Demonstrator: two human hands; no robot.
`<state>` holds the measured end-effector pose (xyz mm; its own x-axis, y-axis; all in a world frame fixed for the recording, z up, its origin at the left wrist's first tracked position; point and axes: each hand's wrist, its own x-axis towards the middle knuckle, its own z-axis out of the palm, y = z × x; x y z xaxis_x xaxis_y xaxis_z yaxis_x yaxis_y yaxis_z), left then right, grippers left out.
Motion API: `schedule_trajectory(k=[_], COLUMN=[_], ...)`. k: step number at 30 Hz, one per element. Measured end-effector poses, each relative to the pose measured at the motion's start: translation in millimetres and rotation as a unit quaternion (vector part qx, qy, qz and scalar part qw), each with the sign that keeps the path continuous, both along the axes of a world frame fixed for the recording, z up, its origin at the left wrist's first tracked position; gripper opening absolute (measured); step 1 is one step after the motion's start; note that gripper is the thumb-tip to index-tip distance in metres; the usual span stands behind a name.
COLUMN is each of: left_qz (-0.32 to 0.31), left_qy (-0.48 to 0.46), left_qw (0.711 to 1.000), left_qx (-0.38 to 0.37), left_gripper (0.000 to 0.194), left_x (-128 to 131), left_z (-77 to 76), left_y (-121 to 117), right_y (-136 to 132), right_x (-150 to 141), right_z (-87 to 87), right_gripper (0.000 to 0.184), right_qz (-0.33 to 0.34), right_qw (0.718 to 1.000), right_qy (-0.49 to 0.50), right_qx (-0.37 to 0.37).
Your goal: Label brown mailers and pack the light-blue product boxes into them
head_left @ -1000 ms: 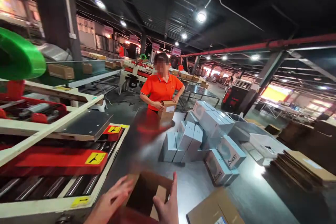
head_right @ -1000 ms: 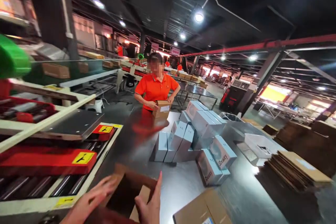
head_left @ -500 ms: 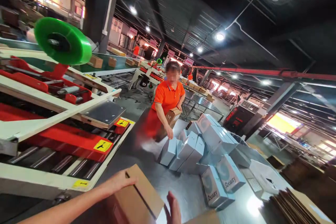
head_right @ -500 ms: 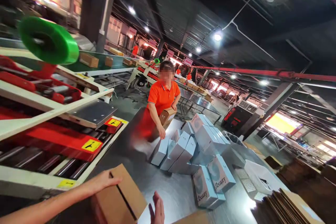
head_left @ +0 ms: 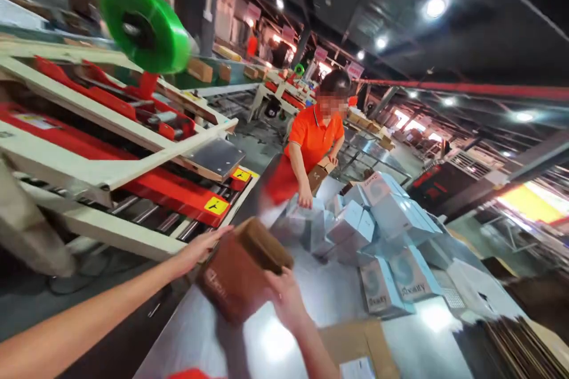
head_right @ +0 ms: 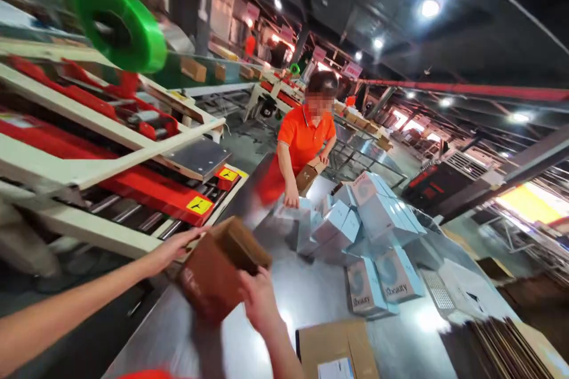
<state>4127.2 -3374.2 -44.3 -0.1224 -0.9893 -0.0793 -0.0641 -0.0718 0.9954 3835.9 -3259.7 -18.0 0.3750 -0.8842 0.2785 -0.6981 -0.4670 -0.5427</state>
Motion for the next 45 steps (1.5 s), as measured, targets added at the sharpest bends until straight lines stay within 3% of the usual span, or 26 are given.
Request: schedule_trajectory(k=[3,5,7,9,10,13,15,18,20,23,26,28,31,35,37,41,43,45], left_qz=[-0.012,-0.007,-0.003,-0.014,-0.020,-0.027,-0.021,-0.015,-0.013,-0.012,-0.011,-0.014,-0.029,-0.034,-0.023,0.080,0.016,-0.104], left_qy=[0.038,0.025,0.031,0.049,0.056,0.063,0.063,0.062,0.062,0.073,0.079,0.096,0.127,0.105,0.085,-0.083,-0.167,-0.241], left_qw=[0.998,0.999,0.999,0.998,0.997,0.995,0.996,0.997,0.997,0.996,0.996,0.994,0.990,0.993,0.996,0.990,0.969,0.928], left_qx=[0.044,0.034,0.035,0.046,0.053,0.069,0.064,0.051,0.049,0.049,0.045,0.046,0.057,0.036,0.021,-0.085,-0.181,-0.265], left_gripper=[0.059,0.059,0.062,0.066,0.068,0.076,0.077,0.073,0.075,0.076,0.075,0.074,0.070,0.061,0.058,0.039,0.033,0.035], left_x=[-6.6,-4.1,0.4,2.7,2.4,-3.4,-9.0,-16.7,-21.2,-28.4,-37.8,-45.6,-57.2,-66.9,-70.0,-74.3,-74.1,-71.8], left_z=[-0.4,-9.8,-20.6,-28.5,-30.9,-34.6,-36.3,-37.2,-34.5,-25.2,-17.7,-18.0,-24.2,-25.7,-21.3,-13.9,-13.7,-13.8], left_y=[-13.7,-12.3,-5.7,1.5,4.1,5.6,2.8,-1.4,-1.9,-0.8,-1.6,-4.1,-8.1,-7.4,-4.1,10.6,23.8,39.5], right_y=[6.2,-7.2,-39.5,-84.9,-108.6,-167.2,-189.8,-199.6,-192.8,-165.7,-123.2,-92.1,-48.4,0.7,18.9,33.0,27.9,17.1], right_x=[24.0,4.2,-42.7,-100.0,-126.0,-172.3,-174.6,-156.9,-144.3,-129.4,-110.4,-93.6,-69.1,-51.5,-52.3,-68.9,-75.2,-74.1], right_z=[-12.1,-6.5,13.5,39.1,50.3,69.3,71.0,70.3,71.4,71.0,63.0,56.1,49.9,47.5,41.7,8.1,-15.9,-38.3], right_gripper=[0.040,0.037,0.034,0.039,0.047,0.070,0.075,0.073,0.071,0.075,0.086,0.090,0.090,0.065,0.062,0.075,0.083,0.090], right_qz=[0.078,0.061,-0.068,-0.329,-0.390,-0.489,-0.519,-0.503,-0.464,-0.366,-0.257,-0.217,-0.177,-0.069,-0.019,-0.097,-0.151,-0.187], right_qw=[0.996,0.998,0.997,0.944,0.920,0.872,0.854,0.859,0.881,0.928,0.917,0.905,0.922,0.984,0.991,0.988,0.979,0.974], right_qy=[0.044,-0.003,-0.040,-0.016,-0.009,-0.004,0.024,0.089,0.091,-0.074,-0.294,-0.351,-0.323,-0.120,-0.037,-0.035,-0.066,-0.072], right_qx=[0.007,0.002,-0.019,-0.032,-0.030,-0.029,-0.023,-0.006,0.001,0.016,0.074,0.107,0.118,0.116,0.129,0.114,0.118,0.109])
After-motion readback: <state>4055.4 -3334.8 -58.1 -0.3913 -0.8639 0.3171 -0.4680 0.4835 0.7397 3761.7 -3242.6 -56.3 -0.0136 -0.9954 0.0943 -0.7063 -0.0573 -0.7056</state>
